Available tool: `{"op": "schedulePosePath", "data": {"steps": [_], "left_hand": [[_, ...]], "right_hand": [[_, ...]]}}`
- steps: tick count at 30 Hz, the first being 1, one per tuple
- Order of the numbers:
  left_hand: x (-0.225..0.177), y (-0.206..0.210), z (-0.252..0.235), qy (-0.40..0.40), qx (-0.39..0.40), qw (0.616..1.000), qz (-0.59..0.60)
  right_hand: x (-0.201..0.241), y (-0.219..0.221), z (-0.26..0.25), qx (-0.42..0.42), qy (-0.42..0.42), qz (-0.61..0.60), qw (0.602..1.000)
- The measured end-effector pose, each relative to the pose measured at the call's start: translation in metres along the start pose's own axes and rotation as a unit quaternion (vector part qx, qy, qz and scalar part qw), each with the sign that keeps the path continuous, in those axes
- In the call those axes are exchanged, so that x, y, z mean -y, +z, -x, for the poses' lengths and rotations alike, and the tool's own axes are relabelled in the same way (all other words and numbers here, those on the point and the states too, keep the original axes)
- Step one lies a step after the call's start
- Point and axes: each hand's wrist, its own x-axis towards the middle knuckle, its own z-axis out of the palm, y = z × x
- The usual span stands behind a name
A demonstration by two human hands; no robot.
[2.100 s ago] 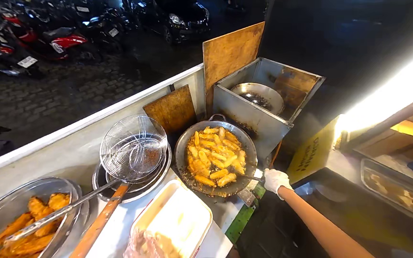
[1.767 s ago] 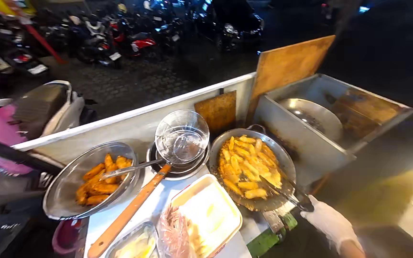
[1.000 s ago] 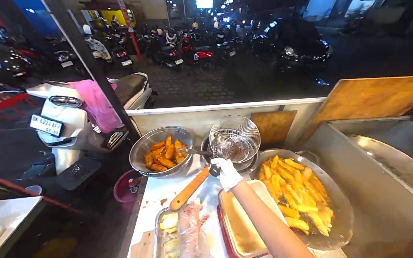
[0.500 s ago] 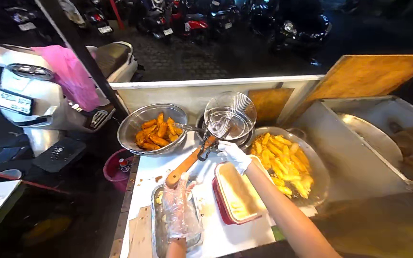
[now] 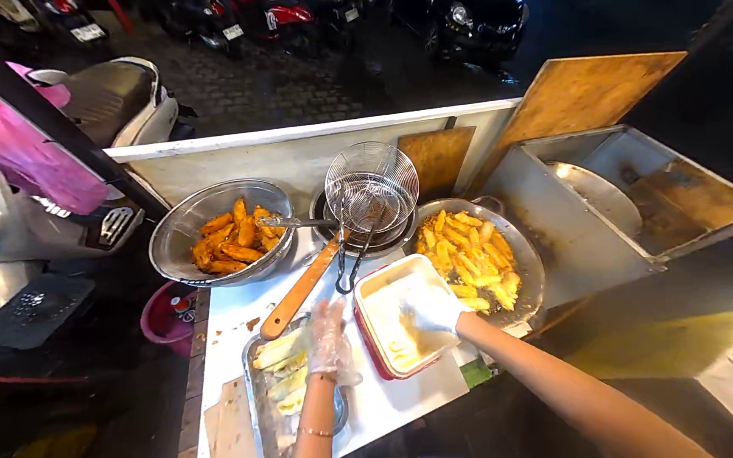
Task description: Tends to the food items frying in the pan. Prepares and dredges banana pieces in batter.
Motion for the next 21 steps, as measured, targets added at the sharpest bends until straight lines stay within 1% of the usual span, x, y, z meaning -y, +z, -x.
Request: {"op": "schedulePosePath", "data": {"steps": [2, 3, 7, 11, 13, 16, 19, 20, 21], "left_hand": [[-0.005, 0.02, -0.017, -0.027, 0.046, 0.998, 0.046], [-0.009, 0.027, -0.021, -0.026, 0.049, 0.996, 0.066], [-0.033, 0.041, -0.017, 0.014, 0.005, 0.997, 0.077], [-0.076, 0.043, -0.004, 0.092, -0.033, 0.982, 0.162], [-0.091, 0.04, -0.007, 0.104, -0.037, 0.973, 0.202], [-0.097, 0.03, -0.014, 0.082, -0.034, 0.97, 0.228], [-0.098, 0.03, -0.011, 0.061, -0.042, 0.958, 0.277], [-0.098, 0.03, -0.009, 0.065, -0.049, 0.959, 0.273], [-0.097, 0.031, -0.006, 0.076, -0.057, 0.967, 0.237]], "right_hand": [[0.008, 0.01, 0.005, 0.026, 0.006, 0.042, 0.999], [0.008, 0.017, 0.006, 0.03, 0.008, 0.056, 0.998], [0.003, 0.036, 0.006, 0.018, -0.001, 0.073, 0.997], [-0.011, 0.041, 0.0, 0.017, -0.056, 0.086, 0.995], [-0.009, 0.038, 0.001, 0.045, -0.06, 0.077, 0.994], [-0.013, 0.043, -0.003, 0.042, -0.073, 0.067, 0.994], [-0.018, 0.034, 0.0, 0.019, -0.09, 0.043, 0.995], [-0.02, 0.03, 0.002, 0.003, -0.089, 0.04, 0.995], [-0.023, 0.026, 0.002, -0.017, -0.088, 0.039, 0.995]]}}
